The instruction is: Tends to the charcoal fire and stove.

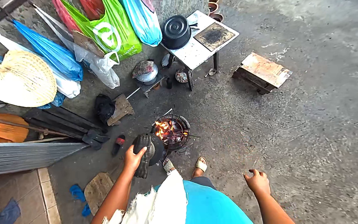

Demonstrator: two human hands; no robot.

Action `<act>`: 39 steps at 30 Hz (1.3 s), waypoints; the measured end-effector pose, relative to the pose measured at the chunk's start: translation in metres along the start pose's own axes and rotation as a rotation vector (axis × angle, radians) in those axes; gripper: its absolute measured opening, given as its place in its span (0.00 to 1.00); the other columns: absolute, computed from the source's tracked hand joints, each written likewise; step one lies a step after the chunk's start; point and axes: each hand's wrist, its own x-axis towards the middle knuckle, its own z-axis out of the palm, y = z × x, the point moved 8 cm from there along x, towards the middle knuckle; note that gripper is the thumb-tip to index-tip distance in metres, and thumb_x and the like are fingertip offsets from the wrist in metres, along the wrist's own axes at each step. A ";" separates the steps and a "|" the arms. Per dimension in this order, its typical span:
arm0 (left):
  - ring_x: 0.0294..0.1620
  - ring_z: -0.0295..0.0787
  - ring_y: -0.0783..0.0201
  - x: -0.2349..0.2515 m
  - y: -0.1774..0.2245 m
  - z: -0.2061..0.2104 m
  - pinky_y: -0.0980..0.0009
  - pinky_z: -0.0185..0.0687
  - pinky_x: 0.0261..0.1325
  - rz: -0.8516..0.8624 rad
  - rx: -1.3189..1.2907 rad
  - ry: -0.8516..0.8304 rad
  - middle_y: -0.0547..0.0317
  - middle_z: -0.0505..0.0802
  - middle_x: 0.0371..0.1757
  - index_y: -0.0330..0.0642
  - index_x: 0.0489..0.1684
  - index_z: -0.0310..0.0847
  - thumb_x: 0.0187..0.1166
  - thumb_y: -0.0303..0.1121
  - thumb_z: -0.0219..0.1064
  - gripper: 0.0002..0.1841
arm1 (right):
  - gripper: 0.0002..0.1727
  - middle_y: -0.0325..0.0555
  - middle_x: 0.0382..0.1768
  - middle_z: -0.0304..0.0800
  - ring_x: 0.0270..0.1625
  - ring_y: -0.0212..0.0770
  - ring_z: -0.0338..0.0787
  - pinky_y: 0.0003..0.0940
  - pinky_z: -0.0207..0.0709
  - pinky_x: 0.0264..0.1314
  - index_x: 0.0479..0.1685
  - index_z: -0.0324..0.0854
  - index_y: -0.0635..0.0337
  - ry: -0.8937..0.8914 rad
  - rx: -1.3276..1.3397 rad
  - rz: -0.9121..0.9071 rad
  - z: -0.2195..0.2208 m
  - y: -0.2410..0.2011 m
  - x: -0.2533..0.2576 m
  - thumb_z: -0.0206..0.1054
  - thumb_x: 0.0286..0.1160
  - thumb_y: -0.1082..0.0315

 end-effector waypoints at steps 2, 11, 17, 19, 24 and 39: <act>0.52 0.91 0.58 0.005 0.014 0.014 0.59 0.84 0.64 0.012 0.007 -0.016 0.40 0.92 0.50 0.26 0.56 0.83 0.74 0.36 0.79 0.22 | 0.27 0.78 0.80 0.68 0.82 0.74 0.71 0.67 0.67 0.80 0.74 0.79 0.66 -0.053 -0.008 0.040 0.001 0.021 0.004 0.72 0.79 0.62; 0.54 0.91 0.54 0.029 0.053 0.074 0.55 0.83 0.66 0.032 0.081 -0.054 0.38 0.92 0.51 0.26 0.58 0.82 0.75 0.38 0.78 0.23 | 0.27 0.76 0.78 0.71 0.84 0.71 0.70 0.65 0.64 0.83 0.75 0.78 0.65 -0.243 0.048 0.088 0.015 0.079 0.015 0.71 0.82 0.59; 0.56 0.90 0.51 0.051 0.060 0.108 0.53 0.82 0.67 0.021 0.098 -0.050 0.37 0.92 0.53 0.26 0.59 0.82 0.76 0.40 0.77 0.24 | 0.27 0.73 0.79 0.73 0.83 0.68 0.72 0.62 0.64 0.85 0.77 0.77 0.64 -0.346 0.048 0.106 0.028 0.112 0.013 0.69 0.83 0.59; 0.58 0.90 0.49 0.058 0.063 0.118 0.51 0.80 0.69 0.009 0.114 -0.045 0.36 0.91 0.55 0.26 0.60 0.82 0.77 0.41 0.77 0.25 | 0.27 0.73 0.77 0.75 0.81 0.68 0.74 0.62 0.65 0.84 0.76 0.77 0.65 -0.352 0.068 0.110 0.031 0.125 0.016 0.69 0.83 0.59; 0.62 0.88 0.49 0.068 0.070 0.135 0.52 0.78 0.71 -0.028 0.103 -0.028 0.35 0.90 0.58 0.26 0.61 0.81 0.78 0.39 0.75 0.24 | 0.27 0.73 0.74 0.79 0.78 0.68 0.78 0.63 0.66 0.82 0.76 0.77 0.66 -0.350 0.099 0.133 0.030 0.146 0.017 0.68 0.84 0.60; 0.59 0.89 0.48 0.075 0.055 0.154 0.51 0.80 0.69 -0.106 0.003 0.016 0.34 0.90 0.57 0.26 0.62 0.80 0.78 0.39 0.75 0.25 | 0.26 0.69 0.71 0.83 0.78 0.66 0.80 0.62 0.66 0.82 0.77 0.76 0.65 -0.392 0.099 0.113 0.027 0.131 0.032 0.67 0.85 0.59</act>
